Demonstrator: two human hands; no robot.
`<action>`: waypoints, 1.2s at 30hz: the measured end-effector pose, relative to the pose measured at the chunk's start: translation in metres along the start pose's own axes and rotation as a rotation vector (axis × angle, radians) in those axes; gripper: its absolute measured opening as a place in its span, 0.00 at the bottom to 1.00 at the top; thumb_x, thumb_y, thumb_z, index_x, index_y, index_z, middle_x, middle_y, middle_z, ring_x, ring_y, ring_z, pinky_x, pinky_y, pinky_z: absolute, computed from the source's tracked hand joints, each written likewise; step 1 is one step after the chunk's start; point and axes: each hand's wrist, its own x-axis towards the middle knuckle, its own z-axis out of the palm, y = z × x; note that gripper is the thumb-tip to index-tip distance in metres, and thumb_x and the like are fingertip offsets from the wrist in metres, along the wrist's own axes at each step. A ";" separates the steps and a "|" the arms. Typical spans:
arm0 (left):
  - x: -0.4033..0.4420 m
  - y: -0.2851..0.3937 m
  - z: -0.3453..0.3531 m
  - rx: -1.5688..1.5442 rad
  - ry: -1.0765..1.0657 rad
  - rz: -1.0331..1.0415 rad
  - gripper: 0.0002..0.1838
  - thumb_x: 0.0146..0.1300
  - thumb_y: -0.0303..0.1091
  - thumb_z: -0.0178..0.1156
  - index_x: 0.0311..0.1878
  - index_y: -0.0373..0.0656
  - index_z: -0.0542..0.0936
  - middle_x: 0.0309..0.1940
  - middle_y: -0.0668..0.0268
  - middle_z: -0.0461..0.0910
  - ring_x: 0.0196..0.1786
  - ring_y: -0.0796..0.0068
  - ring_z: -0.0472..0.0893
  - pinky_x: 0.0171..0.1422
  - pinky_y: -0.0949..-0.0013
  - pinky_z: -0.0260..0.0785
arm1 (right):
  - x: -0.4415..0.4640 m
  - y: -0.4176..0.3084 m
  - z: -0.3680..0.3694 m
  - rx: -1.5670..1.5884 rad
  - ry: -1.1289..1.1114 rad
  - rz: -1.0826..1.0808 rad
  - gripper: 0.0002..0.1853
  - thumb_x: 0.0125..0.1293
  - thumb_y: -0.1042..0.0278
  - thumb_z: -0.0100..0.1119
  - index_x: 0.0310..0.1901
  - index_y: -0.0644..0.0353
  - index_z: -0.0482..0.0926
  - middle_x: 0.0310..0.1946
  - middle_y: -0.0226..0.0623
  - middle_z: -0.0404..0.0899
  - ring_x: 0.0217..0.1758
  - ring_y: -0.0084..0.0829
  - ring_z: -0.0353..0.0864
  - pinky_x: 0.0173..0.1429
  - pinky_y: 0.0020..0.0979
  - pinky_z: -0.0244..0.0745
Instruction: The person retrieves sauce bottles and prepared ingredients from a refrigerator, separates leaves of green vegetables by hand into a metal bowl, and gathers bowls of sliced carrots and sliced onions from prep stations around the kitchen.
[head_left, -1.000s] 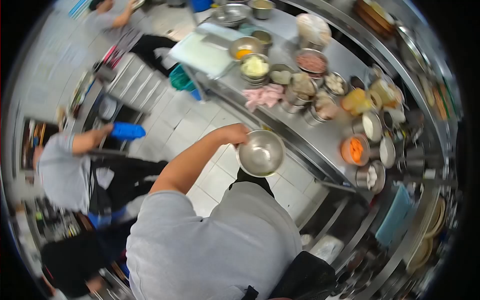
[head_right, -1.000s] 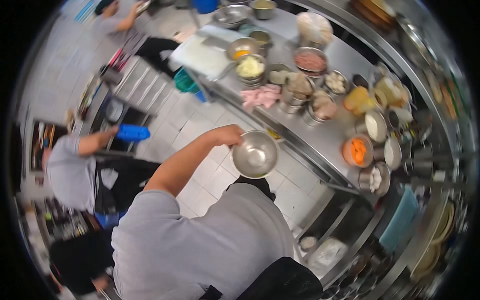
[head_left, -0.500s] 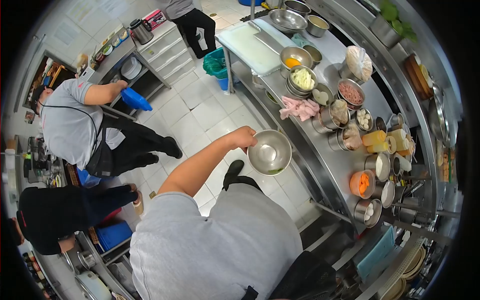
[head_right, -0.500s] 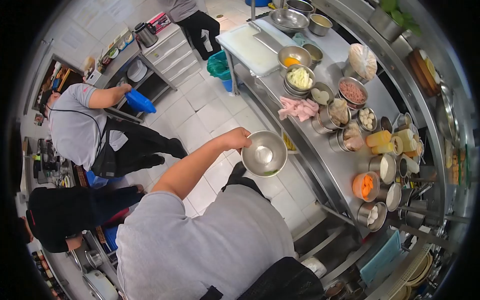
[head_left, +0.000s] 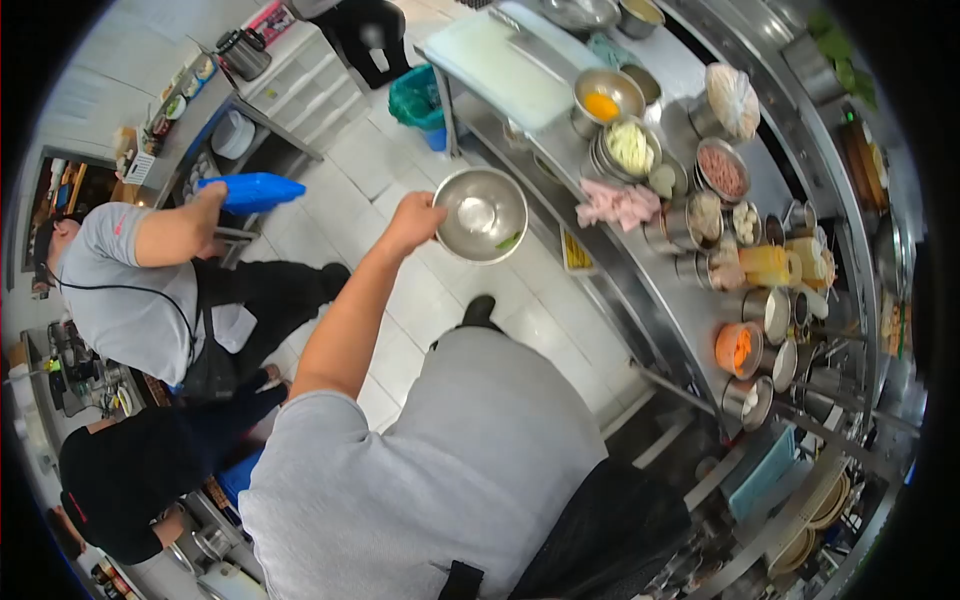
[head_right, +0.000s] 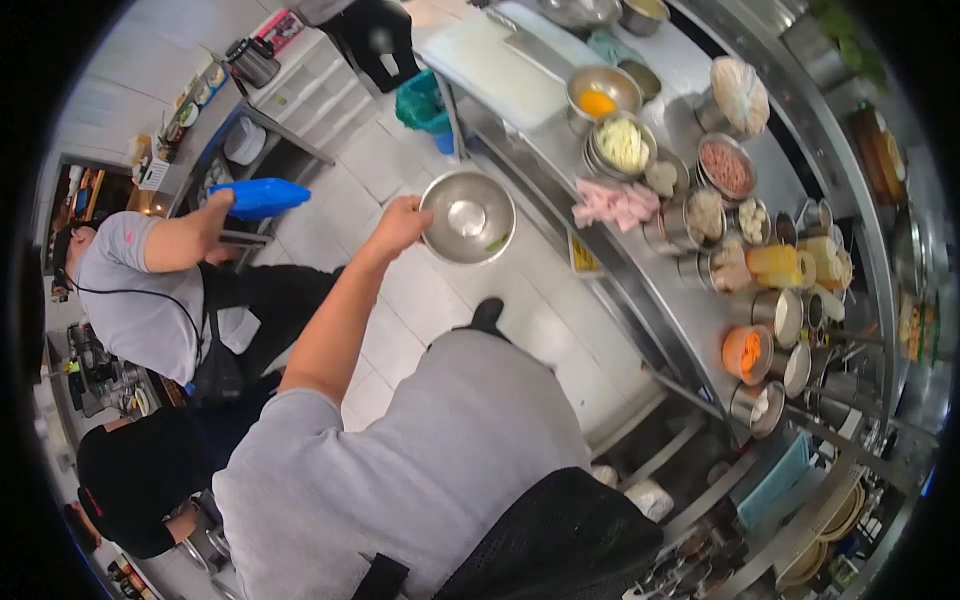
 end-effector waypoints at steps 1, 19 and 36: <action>0.002 0.007 -0.007 0.003 0.019 0.026 0.11 0.65 0.27 0.62 0.45 0.29 0.87 0.34 0.57 0.89 0.32 0.68 0.88 0.39 0.62 0.84 | -0.025 -0.035 0.013 0.130 -0.014 -0.066 0.19 0.79 0.58 0.63 0.60 0.66 0.85 0.58 0.54 0.88 0.61 0.45 0.89 0.66 0.45 0.82; 0.051 0.073 0.042 0.271 0.061 0.332 0.15 0.62 0.39 0.67 0.35 0.33 0.85 0.32 0.41 0.83 0.38 0.40 0.85 0.46 0.44 0.76 | -0.354 -0.689 -0.051 1.307 -1.014 -1.400 0.20 0.73 0.54 0.68 0.58 0.58 0.88 0.63 0.43 0.84 0.64 0.52 0.86 0.64 0.48 0.82; 0.198 0.176 -0.243 0.095 0.246 -0.036 0.30 0.62 0.35 0.67 0.66 0.30 0.79 0.45 0.54 0.88 0.44 0.62 0.88 0.53 0.58 0.83 | -0.337 -0.957 -0.178 1.780 -1.018 -1.366 0.23 0.72 0.74 0.67 0.68 0.57 0.83 0.72 0.49 0.76 0.62 0.47 0.87 0.61 0.40 0.84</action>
